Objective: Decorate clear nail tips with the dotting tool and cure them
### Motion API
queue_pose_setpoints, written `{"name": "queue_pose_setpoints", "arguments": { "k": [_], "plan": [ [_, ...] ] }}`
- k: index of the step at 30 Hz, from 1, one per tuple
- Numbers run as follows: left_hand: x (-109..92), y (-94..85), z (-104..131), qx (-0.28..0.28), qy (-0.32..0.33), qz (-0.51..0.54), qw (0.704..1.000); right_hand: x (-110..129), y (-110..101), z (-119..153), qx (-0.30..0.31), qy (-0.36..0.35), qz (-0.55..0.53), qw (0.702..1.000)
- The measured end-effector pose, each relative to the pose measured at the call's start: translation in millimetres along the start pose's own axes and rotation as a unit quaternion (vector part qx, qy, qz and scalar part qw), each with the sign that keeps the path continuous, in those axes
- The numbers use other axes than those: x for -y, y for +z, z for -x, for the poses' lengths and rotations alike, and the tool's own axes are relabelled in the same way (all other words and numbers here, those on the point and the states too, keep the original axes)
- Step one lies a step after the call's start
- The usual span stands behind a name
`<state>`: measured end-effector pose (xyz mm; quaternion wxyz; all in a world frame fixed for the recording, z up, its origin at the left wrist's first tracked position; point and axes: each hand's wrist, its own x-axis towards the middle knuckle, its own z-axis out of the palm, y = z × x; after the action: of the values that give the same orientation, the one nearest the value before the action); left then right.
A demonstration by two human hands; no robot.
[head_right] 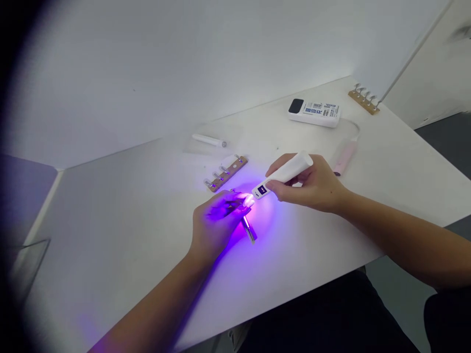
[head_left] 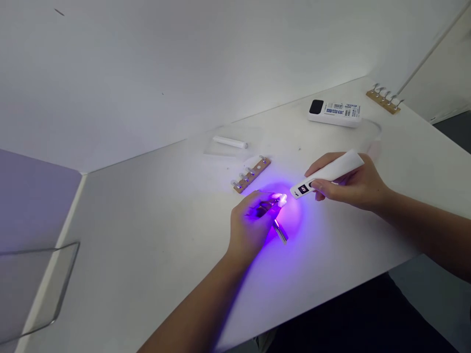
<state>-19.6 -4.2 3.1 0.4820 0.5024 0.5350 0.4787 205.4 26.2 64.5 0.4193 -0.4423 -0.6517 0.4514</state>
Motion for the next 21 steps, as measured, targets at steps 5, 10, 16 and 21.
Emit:
{"name": "queue_pose_setpoints", "arguments": {
  "k": [5, 10, 16, 21],
  "plan": [
    [0.5, -0.5, -0.2, -0.013, -0.004, 0.007, 1.000, 0.3, -0.8, -0.1, 0.024, -0.005, -0.014, 1.000],
    [5.2, -2.3, 0.0, -0.014, 0.017, -0.024, 0.999, -1.0, -1.0, 0.4, 0.025, -0.005, -0.025, 0.999],
    [2.6, -2.5, 0.6, 0.001, 0.021, -0.033, 0.999, 0.3, -0.8, 1.0, -0.003, -0.010, -0.039, 0.999],
    [-4.1, -0.7, 0.6, 0.002, 0.015, -0.038, 0.999, 0.4, -2.3, 2.6, -0.033, -0.029, -0.040, 0.998]
  ]
}}
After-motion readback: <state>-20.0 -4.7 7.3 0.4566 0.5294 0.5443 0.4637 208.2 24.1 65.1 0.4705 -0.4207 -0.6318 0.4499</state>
